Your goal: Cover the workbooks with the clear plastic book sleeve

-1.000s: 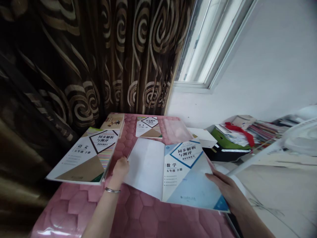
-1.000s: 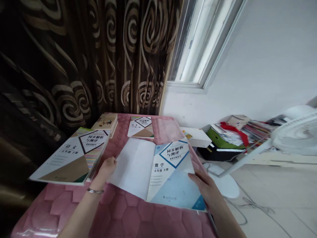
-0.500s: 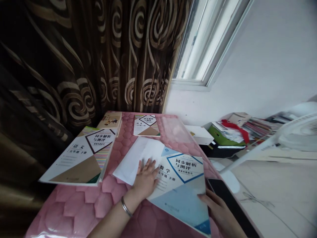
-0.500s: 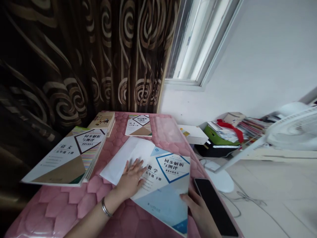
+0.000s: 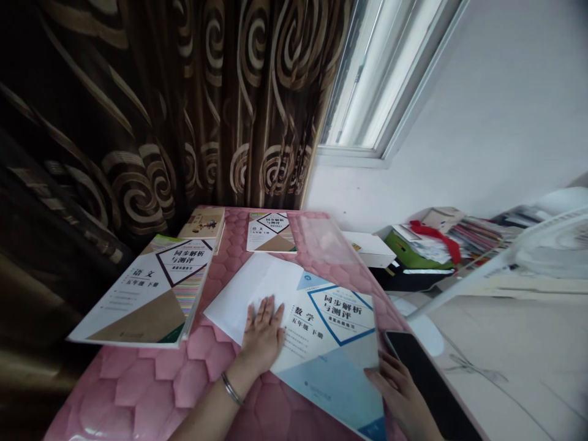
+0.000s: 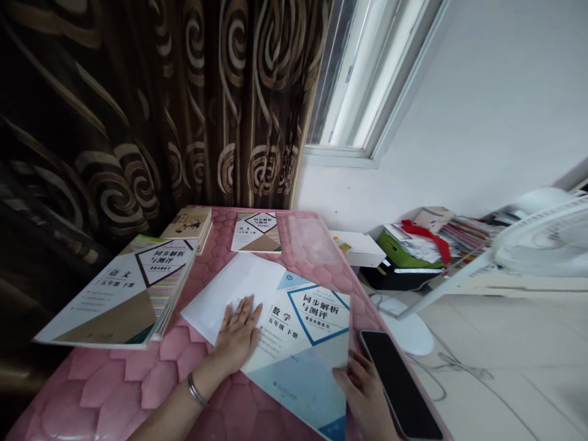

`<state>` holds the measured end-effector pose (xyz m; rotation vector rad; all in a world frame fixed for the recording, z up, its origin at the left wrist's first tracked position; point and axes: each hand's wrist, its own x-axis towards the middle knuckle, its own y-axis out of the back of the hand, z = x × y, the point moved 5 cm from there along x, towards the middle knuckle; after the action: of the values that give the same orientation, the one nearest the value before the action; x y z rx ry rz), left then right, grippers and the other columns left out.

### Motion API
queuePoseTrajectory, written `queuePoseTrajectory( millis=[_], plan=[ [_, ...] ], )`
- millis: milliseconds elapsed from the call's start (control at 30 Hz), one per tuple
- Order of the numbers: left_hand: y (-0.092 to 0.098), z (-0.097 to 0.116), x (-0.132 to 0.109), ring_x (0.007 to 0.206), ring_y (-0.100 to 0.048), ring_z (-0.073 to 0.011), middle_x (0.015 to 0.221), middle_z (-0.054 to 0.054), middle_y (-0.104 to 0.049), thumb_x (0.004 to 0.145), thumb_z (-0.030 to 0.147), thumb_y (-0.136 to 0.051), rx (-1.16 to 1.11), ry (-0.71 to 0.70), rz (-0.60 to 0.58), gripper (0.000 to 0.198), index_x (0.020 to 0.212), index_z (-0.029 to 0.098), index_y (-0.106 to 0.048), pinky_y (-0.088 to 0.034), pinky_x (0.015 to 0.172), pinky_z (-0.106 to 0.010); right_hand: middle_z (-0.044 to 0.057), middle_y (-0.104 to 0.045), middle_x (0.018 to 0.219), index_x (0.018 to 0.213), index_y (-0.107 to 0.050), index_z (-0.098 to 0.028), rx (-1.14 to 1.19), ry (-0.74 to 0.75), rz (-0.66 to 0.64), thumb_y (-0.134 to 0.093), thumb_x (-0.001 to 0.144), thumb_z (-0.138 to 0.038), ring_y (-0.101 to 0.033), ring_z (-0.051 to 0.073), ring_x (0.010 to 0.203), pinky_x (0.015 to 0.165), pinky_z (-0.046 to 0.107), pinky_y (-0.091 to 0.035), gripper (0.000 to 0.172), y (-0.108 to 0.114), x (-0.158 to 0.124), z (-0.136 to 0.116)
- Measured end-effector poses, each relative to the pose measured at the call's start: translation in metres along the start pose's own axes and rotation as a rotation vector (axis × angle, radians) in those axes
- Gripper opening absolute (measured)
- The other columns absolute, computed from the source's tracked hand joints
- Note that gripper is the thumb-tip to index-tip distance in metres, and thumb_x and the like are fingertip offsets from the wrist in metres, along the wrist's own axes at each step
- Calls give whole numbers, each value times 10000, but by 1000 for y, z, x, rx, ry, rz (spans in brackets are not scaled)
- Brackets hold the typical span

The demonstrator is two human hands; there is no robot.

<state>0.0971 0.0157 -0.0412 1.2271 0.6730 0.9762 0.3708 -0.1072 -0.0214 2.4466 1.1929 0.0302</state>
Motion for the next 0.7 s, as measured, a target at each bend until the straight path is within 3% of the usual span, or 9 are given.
queuePoseTrajectory(
  millis=[100, 200, 300, 433, 567, 700],
  plan=[
    [1, 1, 0, 1475, -156, -253, 1611, -39, -108, 952, 321, -338, 1, 12, 5, 593, 1529, 289, -204, -78, 1194, -534, 120, -657, 1208, 787, -741, -184, 65, -58, -75, -713, 516, -572, -616, 335, 1112, 823, 340, -549, 473, -4, 2, 4],
    [4, 1, 0, 1474, -162, -251, 1609, -41, -127, 955, 325, -319, -5, 20, 2, 578, 1524, 282, -230, -72, 1195, -531, 93, -744, 987, 870, -740, -174, 176, -161, -218, -691, 615, -599, -668, 322, 1020, 871, 376, -538, 498, -13, 5, 5],
    [8, 2, -1, 1471, -177, -254, 1607, -40, -144, 949, 321, -327, -5, 26, 0, 578, 1520, 284, -245, -70, 1196, -526, 101, -757, 884, 864, -741, -160, 213, -211, -266, -706, 611, -617, -691, 339, 949, 867, 409, -537, 523, -17, 7, 4],
    [12, 9, 2, 1471, -170, -278, 1603, -56, -169, 939, 308, -338, -22, 91, -34, 572, 1508, 278, -289, -80, 1177, -570, 104, -760, 893, 940, -739, -151, 149, -151, -210, -713, 614, -620, -689, 345, 939, 802, 390, -551, 572, -12, 7, -5],
    [17, 19, 20, 1463, -168, -338, 1592, -96, -218, 920, 307, -381, -35, 240, -80, 552, 1469, 251, -381, -119, 1123, -661, 101, -760, 881, 911, -742, -155, 90, -67, -237, -701, 624, -630, -692, 330, 897, 762, 355, -553, 557, -16, -4, -16],
    [19, 25, 46, 1458, -189, -330, 1584, -117, -242, 934, 296, -368, -31, 205, -68, 543, 1472, 227, -375, -145, 1126, -644, 105, -756, 853, 905, -740, -154, 114, -8, -232, -699, 619, -622, -685, 341, 911, 772, 368, -554, 550, -25, -17, -10]
  ],
)
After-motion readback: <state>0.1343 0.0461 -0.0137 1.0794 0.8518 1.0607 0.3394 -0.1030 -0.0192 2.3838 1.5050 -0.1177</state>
